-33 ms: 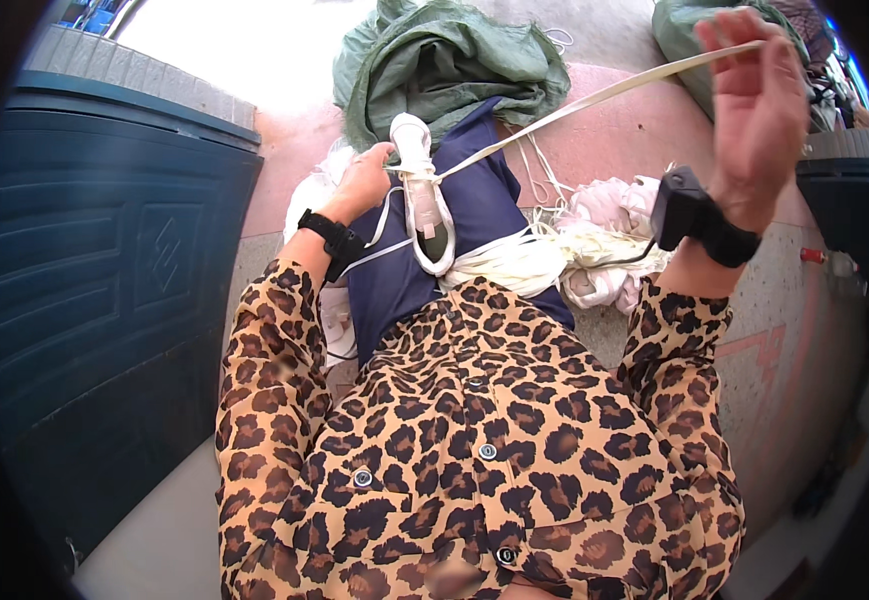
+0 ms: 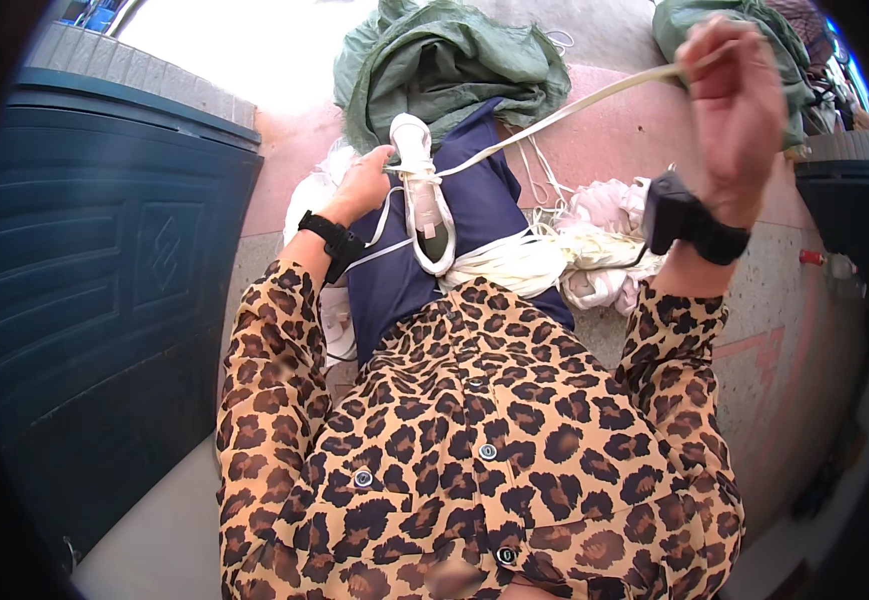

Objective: The recorder is lacing and organizing white athletic shoes.

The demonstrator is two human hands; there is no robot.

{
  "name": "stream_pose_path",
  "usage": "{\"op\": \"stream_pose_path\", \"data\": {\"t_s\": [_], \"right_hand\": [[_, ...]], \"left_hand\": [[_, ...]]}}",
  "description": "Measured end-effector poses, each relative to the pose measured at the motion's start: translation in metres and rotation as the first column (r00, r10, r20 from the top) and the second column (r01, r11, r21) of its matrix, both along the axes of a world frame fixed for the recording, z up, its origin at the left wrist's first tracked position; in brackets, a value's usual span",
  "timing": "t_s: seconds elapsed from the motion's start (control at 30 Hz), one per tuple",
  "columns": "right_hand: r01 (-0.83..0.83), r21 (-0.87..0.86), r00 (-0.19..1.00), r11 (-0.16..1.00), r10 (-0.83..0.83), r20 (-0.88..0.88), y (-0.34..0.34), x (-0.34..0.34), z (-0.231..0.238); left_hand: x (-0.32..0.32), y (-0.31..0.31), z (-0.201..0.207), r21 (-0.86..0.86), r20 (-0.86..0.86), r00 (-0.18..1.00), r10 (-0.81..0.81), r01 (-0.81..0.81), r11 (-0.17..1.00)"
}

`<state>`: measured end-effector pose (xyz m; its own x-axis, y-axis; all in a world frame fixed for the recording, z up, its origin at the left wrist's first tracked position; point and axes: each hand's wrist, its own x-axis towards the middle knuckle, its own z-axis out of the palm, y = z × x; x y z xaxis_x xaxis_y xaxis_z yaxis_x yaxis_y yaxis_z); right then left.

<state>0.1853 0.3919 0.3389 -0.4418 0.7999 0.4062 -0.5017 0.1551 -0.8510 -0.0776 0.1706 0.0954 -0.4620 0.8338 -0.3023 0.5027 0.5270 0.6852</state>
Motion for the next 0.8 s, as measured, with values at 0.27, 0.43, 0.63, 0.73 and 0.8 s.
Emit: {"op": "stream_pose_path", "data": {"t_s": [0.27,0.43,0.63,0.73,0.8], "right_hand": [[-0.343,-0.701,0.44,0.625,0.766,0.468,-0.104,-0.078,-0.172],[-0.306,-0.632,0.398,0.712,0.699,0.594,-0.127,-0.096,-0.244],[-0.533,0.01,0.259,0.846,0.152,0.954,-0.132,-0.111,-0.256],[-0.532,0.21,0.259,0.82,-0.079,0.963,-0.136,-0.115,-0.256],[-0.559,0.217,0.256,0.8,-0.083,0.963,-0.136,-0.114,-0.255]], "left_hand": [[0.018,-0.007,0.011,-0.119,-0.456,0.875,-0.161,0.119,0.986],[0.034,-0.014,0.005,-0.055,-0.341,0.94,0.013,-0.034,0.998],[0.039,-0.015,-0.017,-0.001,-0.382,0.924,0.03,-0.033,0.999],[0.041,-0.013,-0.019,0.026,-0.368,0.93,0.023,-0.015,1.0],[0.044,-0.013,-0.018,0.011,-0.384,0.923,0.026,-0.024,1.0]]}}
